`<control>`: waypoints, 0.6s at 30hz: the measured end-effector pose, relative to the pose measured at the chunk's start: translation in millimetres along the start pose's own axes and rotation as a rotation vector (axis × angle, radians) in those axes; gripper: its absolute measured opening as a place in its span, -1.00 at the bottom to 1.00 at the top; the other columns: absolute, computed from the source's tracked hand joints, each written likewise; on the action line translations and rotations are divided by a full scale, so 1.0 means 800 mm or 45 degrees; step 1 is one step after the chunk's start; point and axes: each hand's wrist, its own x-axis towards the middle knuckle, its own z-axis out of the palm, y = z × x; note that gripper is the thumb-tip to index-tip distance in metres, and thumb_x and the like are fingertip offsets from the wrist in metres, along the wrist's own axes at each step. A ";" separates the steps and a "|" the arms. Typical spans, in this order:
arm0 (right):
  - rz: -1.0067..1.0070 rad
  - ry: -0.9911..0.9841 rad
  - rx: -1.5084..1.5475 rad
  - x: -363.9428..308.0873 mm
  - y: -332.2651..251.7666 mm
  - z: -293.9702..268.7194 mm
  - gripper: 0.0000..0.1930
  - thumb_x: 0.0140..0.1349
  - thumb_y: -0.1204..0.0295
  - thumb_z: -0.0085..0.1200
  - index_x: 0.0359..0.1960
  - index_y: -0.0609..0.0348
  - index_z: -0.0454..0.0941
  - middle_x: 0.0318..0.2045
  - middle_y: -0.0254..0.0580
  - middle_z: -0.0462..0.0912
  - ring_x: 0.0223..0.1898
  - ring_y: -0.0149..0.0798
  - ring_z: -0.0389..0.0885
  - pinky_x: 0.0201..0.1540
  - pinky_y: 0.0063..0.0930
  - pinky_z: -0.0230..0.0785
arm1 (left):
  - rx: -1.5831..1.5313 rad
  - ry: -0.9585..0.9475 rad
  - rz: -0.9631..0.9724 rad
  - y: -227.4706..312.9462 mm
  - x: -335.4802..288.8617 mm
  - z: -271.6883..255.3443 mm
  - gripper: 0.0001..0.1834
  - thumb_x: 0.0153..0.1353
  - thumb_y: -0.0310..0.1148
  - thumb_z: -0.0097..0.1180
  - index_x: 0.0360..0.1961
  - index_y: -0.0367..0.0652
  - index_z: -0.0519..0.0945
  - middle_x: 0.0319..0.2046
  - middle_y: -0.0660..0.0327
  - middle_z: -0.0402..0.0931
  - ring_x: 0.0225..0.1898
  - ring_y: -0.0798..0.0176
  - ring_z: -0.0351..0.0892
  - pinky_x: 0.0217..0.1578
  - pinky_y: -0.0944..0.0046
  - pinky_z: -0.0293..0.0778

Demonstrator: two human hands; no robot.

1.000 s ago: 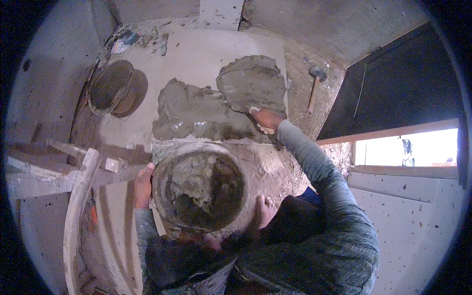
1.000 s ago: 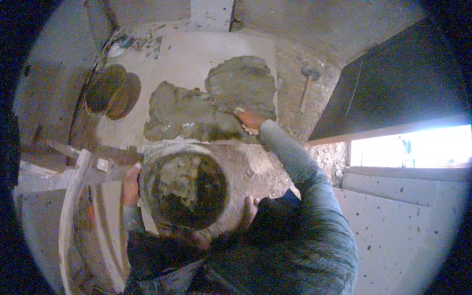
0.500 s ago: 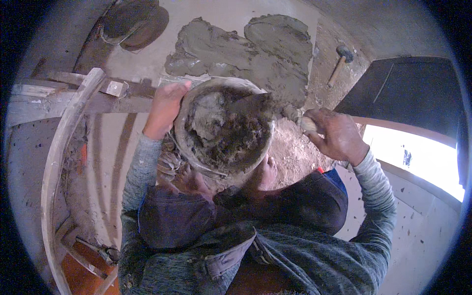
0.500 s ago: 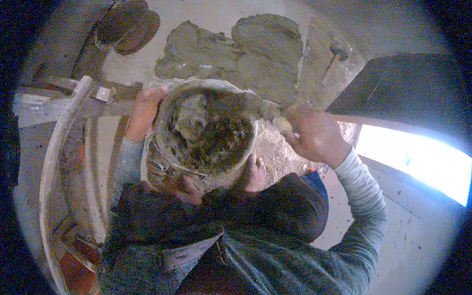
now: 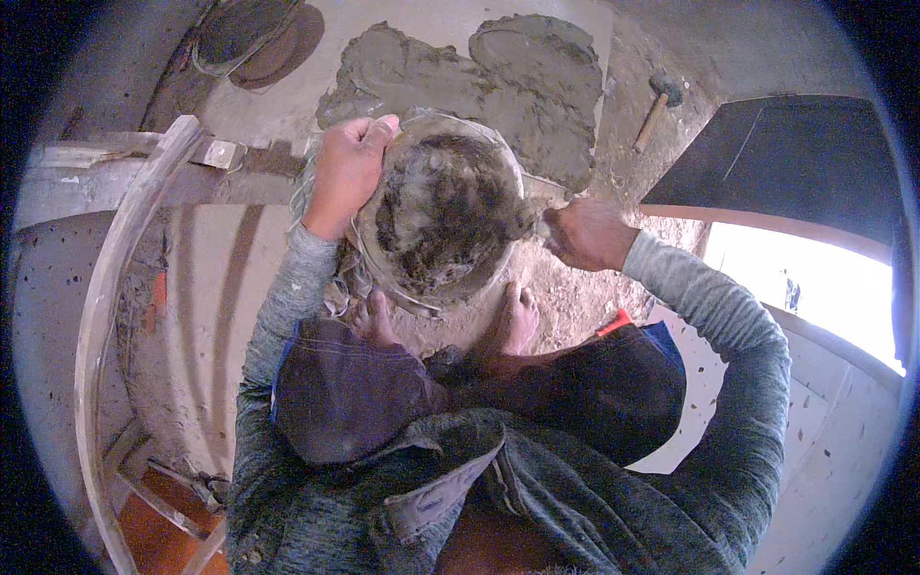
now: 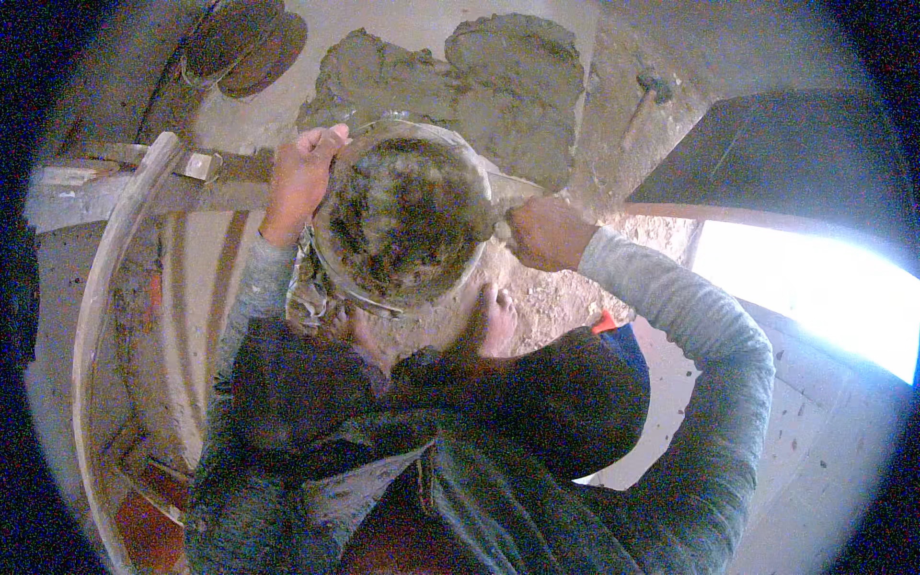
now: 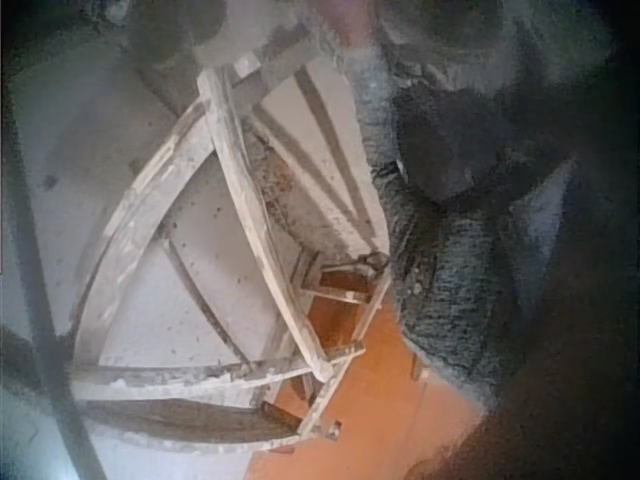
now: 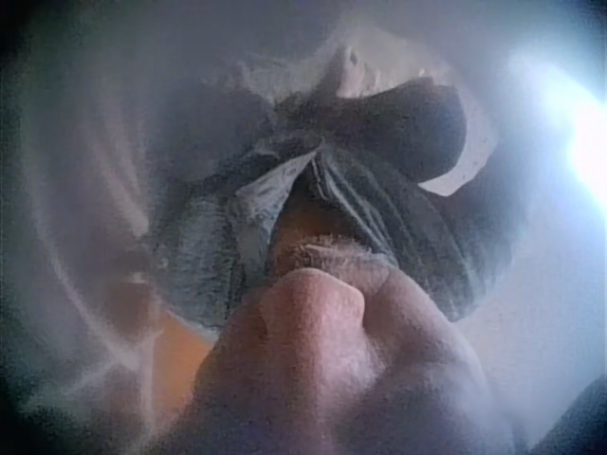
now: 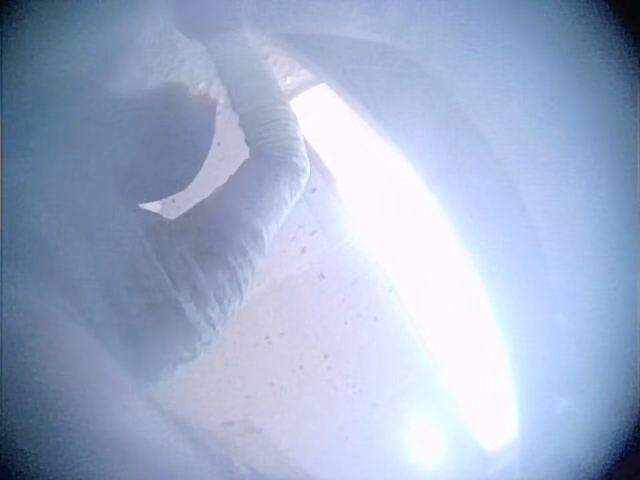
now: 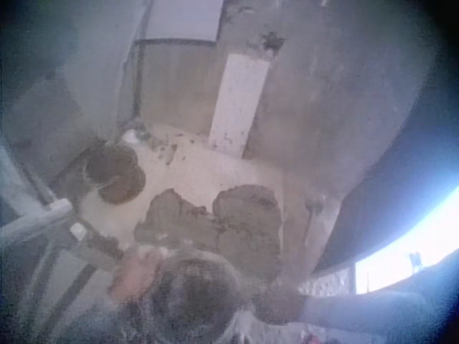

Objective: The person scoops cement from a bucket and spreads it onto a large board on the floor. They then lift the board, place it against the ceiling, and secure it using a rubber mallet.

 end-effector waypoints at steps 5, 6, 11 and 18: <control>-0.135 -0.094 0.324 0.013 -0.019 0.056 -0.66 0.17 0.23 0.09 -0.07 0.10 0.53 -0.38 0.20 0.62 -0.30 0.23 0.60 -0.19 0.03 0.47 | -0.013 0.110 0.105 0.006 -0.009 0.005 -0.57 0.29 -0.15 0.09 -0.49 -0.39 0.58 -0.67 0.18 0.42 -0.55 0.42 0.33 -0.46 0.25 0.33; -0.230 -0.041 0.410 0.017 -0.024 0.070 -0.64 0.18 0.22 0.09 -0.03 0.09 0.52 -0.34 0.21 0.63 -0.27 0.23 0.61 -0.15 0.01 0.48 | -0.038 0.156 0.157 0.007 -0.009 0.008 -0.55 0.27 -0.16 0.11 -0.55 -0.40 0.53 -0.74 0.14 0.31 -0.60 0.42 0.24 -0.53 0.22 0.27; -0.269 0.290 0.757 0.025 -0.075 0.093 -0.68 0.32 0.11 -0.06 -0.15 0.08 0.50 -0.38 0.13 0.63 -0.28 0.27 0.58 -0.23 0.00 0.50 | -0.037 0.154 0.154 -0.011 -0.005 0.000 -0.55 0.26 -0.16 0.11 -0.56 -0.39 0.53 -0.73 0.15 0.31 -0.60 0.41 0.24 -0.54 0.22 0.26; -0.071 -0.006 0.906 0.010 -0.089 0.067 -0.58 0.19 0.20 0.17 0.01 0.19 0.57 -0.21 0.10 0.67 -0.18 -0.01 0.68 -0.05 -0.24 0.50 | -0.004 0.129 0.127 -0.025 -0.006 -0.018 -0.55 0.28 -0.14 0.09 -0.53 -0.38 0.56 -0.73 0.21 0.37 -0.59 0.42 0.26 -0.52 0.24 0.27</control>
